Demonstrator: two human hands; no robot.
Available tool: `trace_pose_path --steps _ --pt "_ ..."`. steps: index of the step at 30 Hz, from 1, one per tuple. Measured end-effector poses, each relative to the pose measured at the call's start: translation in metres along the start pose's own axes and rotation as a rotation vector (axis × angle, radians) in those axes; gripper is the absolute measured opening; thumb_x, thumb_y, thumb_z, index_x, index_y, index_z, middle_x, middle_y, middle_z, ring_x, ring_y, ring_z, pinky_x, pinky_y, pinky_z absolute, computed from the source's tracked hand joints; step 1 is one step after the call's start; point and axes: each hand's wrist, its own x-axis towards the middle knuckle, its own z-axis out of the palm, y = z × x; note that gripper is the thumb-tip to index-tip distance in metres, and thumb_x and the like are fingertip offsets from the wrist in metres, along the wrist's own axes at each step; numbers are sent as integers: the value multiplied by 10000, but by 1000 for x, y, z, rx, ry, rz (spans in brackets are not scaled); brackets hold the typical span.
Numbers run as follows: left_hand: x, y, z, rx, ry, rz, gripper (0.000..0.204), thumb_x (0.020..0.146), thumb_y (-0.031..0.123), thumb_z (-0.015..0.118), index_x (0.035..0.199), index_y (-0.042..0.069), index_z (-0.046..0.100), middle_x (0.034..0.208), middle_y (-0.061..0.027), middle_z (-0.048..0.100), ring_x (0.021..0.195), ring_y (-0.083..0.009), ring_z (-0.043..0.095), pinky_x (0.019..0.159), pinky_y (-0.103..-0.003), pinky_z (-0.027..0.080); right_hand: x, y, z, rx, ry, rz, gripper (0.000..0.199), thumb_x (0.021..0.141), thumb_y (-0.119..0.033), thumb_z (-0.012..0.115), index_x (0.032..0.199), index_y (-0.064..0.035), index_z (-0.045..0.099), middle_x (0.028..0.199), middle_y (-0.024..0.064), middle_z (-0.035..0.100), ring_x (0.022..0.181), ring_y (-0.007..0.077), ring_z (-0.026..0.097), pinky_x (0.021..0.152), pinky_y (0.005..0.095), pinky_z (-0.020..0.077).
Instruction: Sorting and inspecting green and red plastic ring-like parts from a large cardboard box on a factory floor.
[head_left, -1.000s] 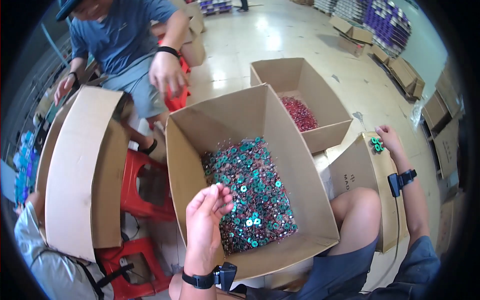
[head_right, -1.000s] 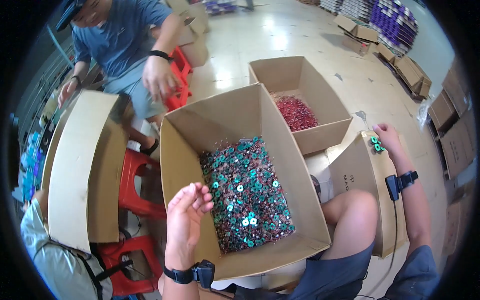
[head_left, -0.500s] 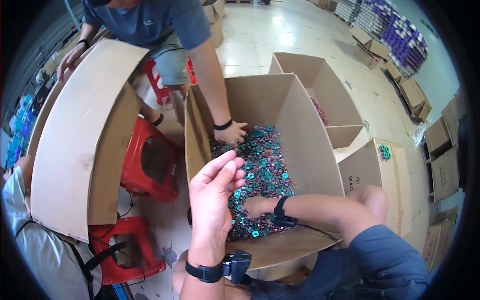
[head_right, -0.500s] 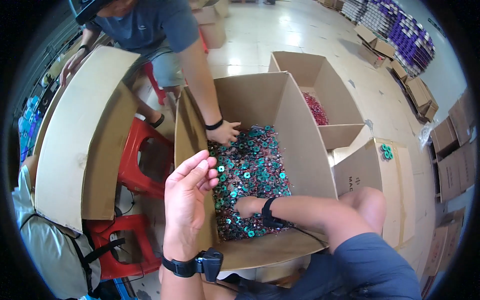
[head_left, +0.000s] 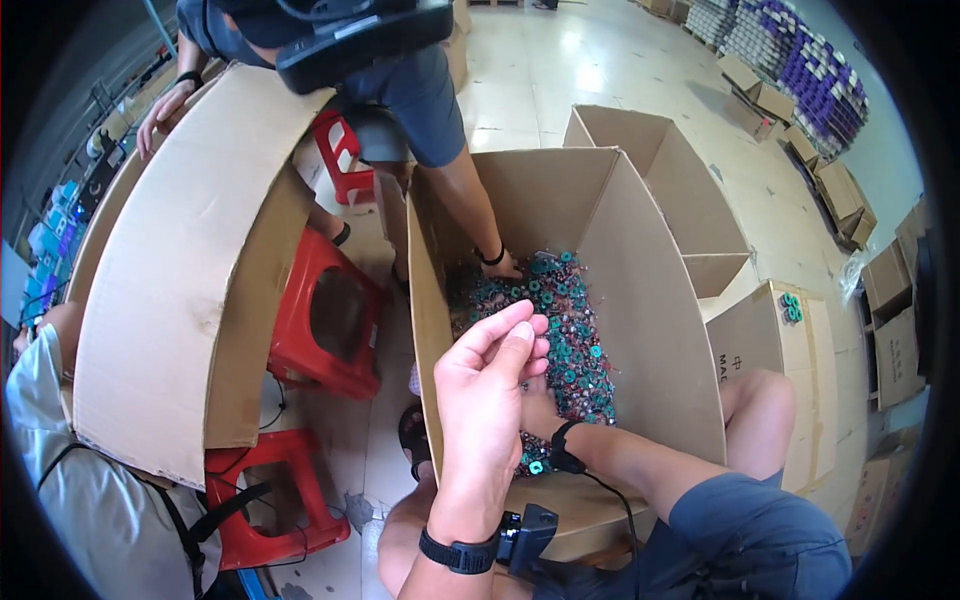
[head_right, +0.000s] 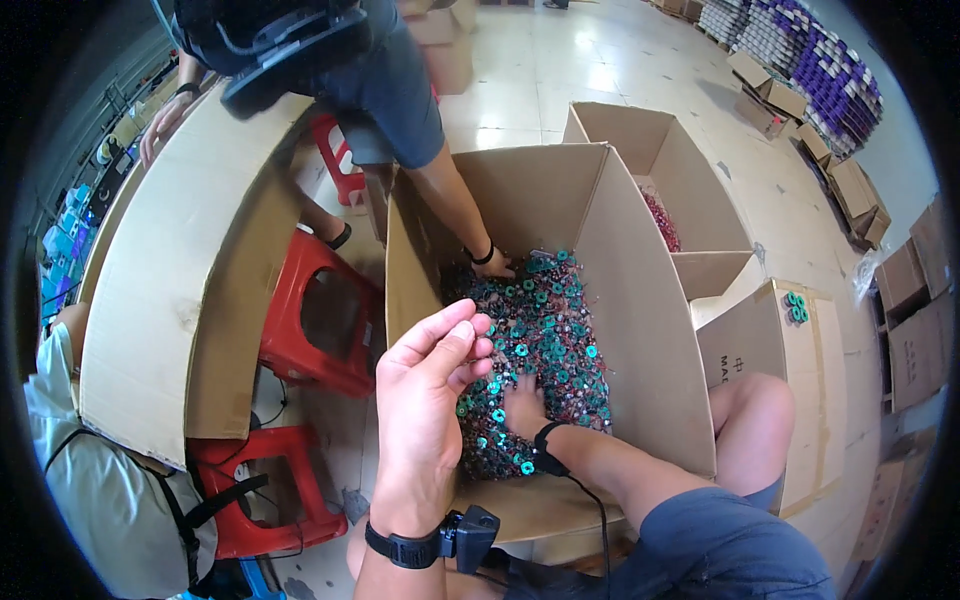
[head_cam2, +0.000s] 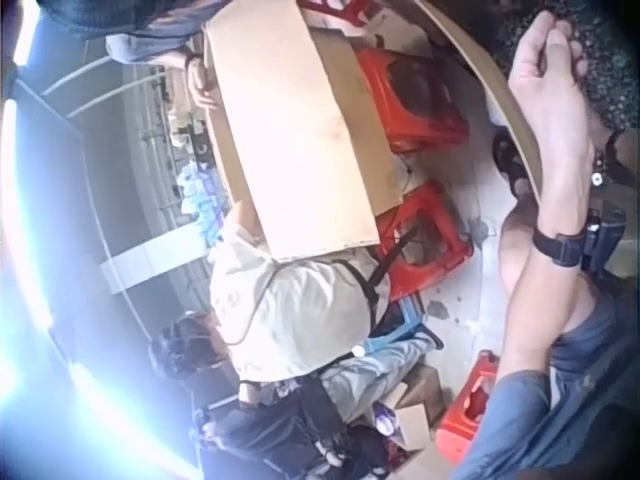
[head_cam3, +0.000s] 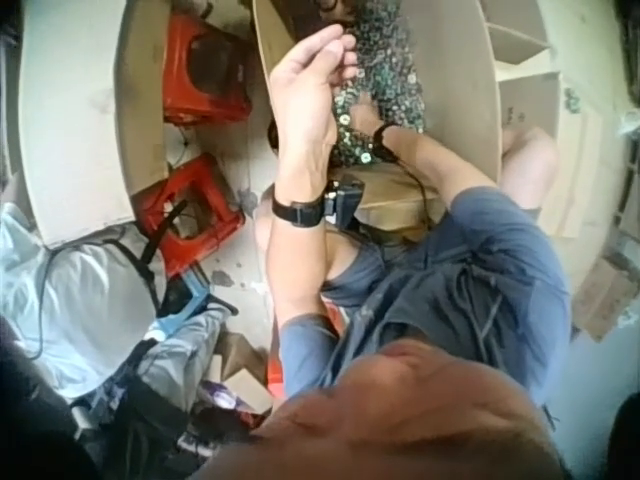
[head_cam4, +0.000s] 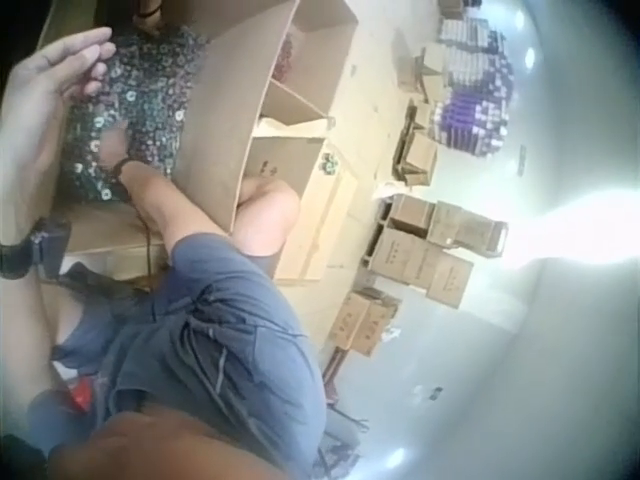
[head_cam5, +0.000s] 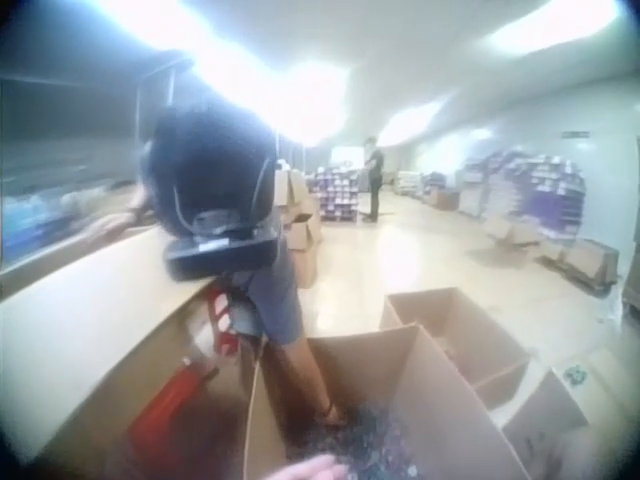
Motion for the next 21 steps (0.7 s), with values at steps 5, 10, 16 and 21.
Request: trace_pose_path --steps 5,10,16,21 --pt "-4 1 8 10 -36 -2 234 926 30 588 1146 -37 631 997 -114 687 816 -122 636 715 -233 531 16 74 -17 114 -374 261 307 854 -139 570 1126 -20 646 1252 237 562 1168 390 560 896 479 516" --pt "-1 -1 5 9 -36 -7 222 937 26 575 1142 -36 634 1009 -115 685 827 -116 632 720 -222 528 9 84 -29 57 -233 191 230 821 -147 605 960 7 706 1062 232 665 976 375 660 851 447 543" --pt "-1 -2 8 10 -49 -2 219 934 29 581 1137 -30 639 1004 -113 686 820 -114 631 715 -226 529 17 123 -9 68 -269 54 220 819 -216 601 887 -50 730 948 203 689 929 368 666 829 460 541" --pt "-1 2 5 20 -4 5 221 925 26 592 1135 -25 642 990 -111 691 804 -114 636 707 -232 532 -1 90 -58 206 -167 -38 212 812 -261 592 867 -120 740 894 157 696 861 371 663 803 470 537"
